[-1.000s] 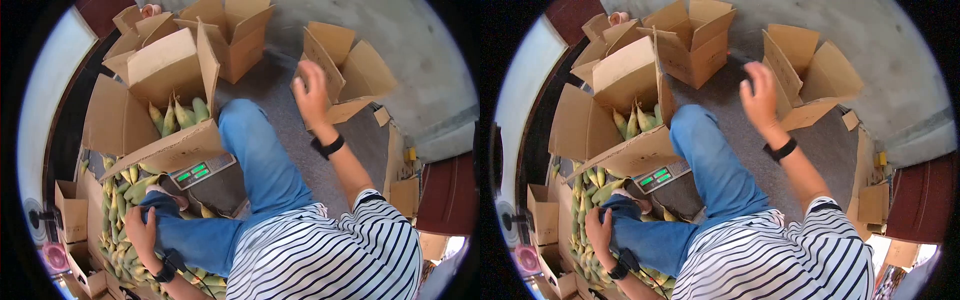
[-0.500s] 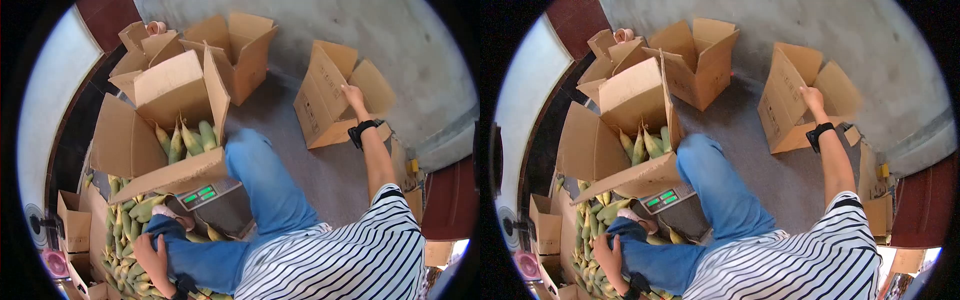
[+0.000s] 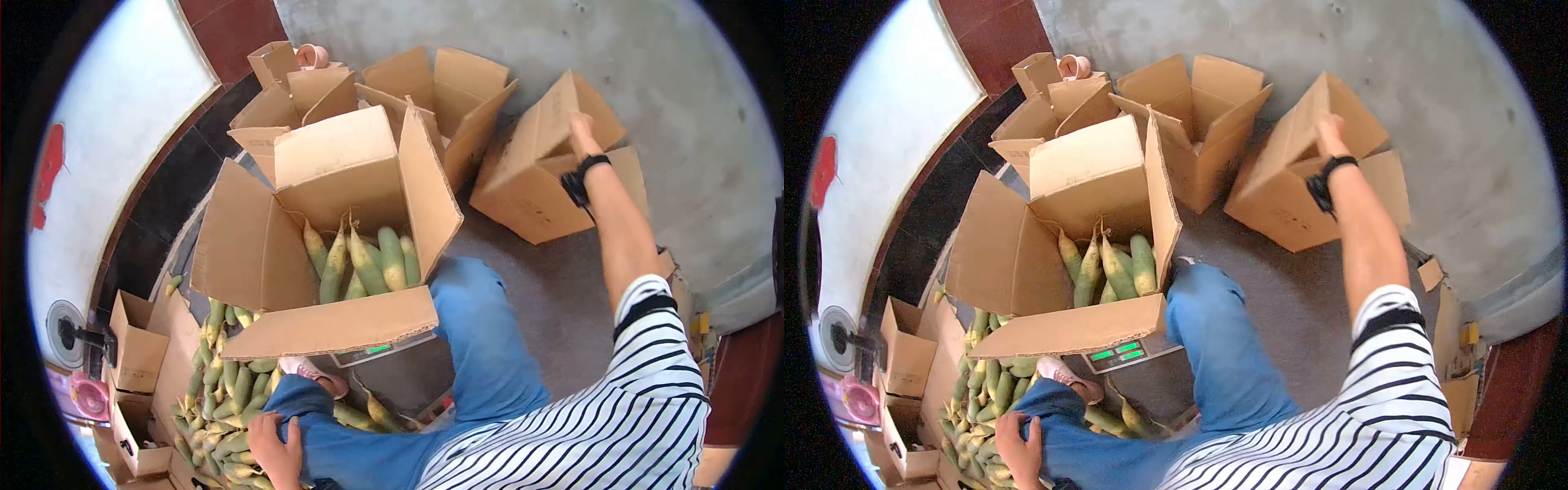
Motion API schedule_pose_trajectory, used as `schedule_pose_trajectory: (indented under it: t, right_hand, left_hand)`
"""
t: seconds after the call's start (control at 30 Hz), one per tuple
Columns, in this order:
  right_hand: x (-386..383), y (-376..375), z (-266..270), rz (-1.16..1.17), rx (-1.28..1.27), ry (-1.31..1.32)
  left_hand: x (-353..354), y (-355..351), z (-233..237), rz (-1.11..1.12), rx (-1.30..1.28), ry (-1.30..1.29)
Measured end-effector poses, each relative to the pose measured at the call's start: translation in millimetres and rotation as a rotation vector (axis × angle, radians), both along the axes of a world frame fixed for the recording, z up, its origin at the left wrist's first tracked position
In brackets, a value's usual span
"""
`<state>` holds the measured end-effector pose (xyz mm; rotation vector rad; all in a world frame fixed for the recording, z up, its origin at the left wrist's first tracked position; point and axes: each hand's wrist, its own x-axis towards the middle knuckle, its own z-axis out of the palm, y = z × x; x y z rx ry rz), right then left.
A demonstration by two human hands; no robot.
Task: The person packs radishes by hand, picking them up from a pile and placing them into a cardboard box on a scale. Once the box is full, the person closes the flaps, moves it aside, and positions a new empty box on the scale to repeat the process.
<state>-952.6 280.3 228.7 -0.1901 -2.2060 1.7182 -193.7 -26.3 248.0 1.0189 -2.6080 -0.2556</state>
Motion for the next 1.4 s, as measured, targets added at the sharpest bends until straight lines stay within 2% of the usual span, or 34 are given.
schedule_pose_trajectory:
  t: [0.03,0.07,0.1,0.13,0.2,0.27,0.33,0.47,0.67,0.73,0.8,0.87,0.93,0.97,1.0,1.07,1.1,1.17,1.27,1.33,1.4]
  right_hand:
    - [9.9,-26.7,1.0,0.237,-0.089,0.086]
    - [33.6,-71.6,26.3,0.257,-0.008,-0.031]
    - [21.9,-101.5,22.6,0.436,0.341,0.154]
    - [83.0,-133.8,42.1,0.411,0.479,0.299]
    - [171.2,-161.1,53.4,0.703,0.470,0.529]
    - [227.7,-157.4,39.5,0.959,0.544,0.732]
    - [287.8,-130.3,33.4,1.041,0.518,0.656]
    - [331.1,-61.2,2.6,1.056,0.475,0.365]
    - [395.5,51.8,-98.0,1.036,0.537,-0.160]
    - [428.5,62.1,-96.1,1.022,0.286,-0.636]
    - [449.4,63.5,-131.0,0.966,0.198,-0.524]
    - [462.2,72.5,-137.8,0.892,0.118,-0.440]
    - [460.0,71.2,-107.9,1.035,0.310,-0.259]
    - [473.3,62.0,-53.3,1.017,0.541,-0.255]
    - [479.9,57.6,-27.0,1.022,0.541,-0.263]
    - [489.2,51.5,12.6,1.183,0.328,-0.013]
    - [497.1,46.9,38.0,1.187,0.325,-0.006]
    - [512.0,34.8,89.9,1.459,0.159,0.079]
    - [528.9,20.2,151.3,1.747,0.025,0.417]
    - [538.6,16.8,180.0,1.926,-0.166,0.523]
    - [545.8,10.9,194.8,2.067,-0.414,0.590]
  left_hand:
    - [0.5,-0.2,0.2,0.000,-0.010,-0.004]
    - [1.6,-2.2,-0.6,-0.002,-0.016,-0.012]
    - [3.2,-3.9,-2.5,-0.004,-0.011,-0.008]
    - [4.3,-3.5,-3.7,-0.005,-0.002,-0.001]
    - [4.4,-0.2,-3.3,0.016,0.003,-0.016]
    - [5.3,4.4,-2.4,0.042,0.009,-0.032]
    - [5.5,7.2,-3.4,0.054,-0.025,-0.011]
    - [8.1,3.5,-5.5,0.024,-0.064,-0.001]
    - [9.5,5.9,-5.3,-0.011,-0.117,0.061]
    - [13.8,6.6,-7.7,-0.036,-0.142,0.032]
    - [16.9,8.6,-9.0,-0.024,-0.158,0.064]
    - [20.6,9.4,-8.7,0.010,-0.166,0.007]
    - [24.4,6.0,-13.8,-0.015,-0.194,0.021]
    - [27.0,4.1,-15.7,-0.017,-0.191,0.036]
    - [28.5,3.1,-17.0,-0.020,-0.192,0.055]
    - [30.1,5.0,-18.3,-0.015,-0.215,0.074]
    - [30.2,5.4,-18.6,-0.006,-0.206,0.077]
    - [28.6,6.7,-16.8,0.024,-0.190,0.069]
    - [27.6,-0.7,-20.3,0.000,-0.180,0.047]
    - [24.6,-0.5,-15.6,0.004,-0.186,0.023]
    - [21.1,-2.9,-9.8,-0.030,-0.069,-0.023]
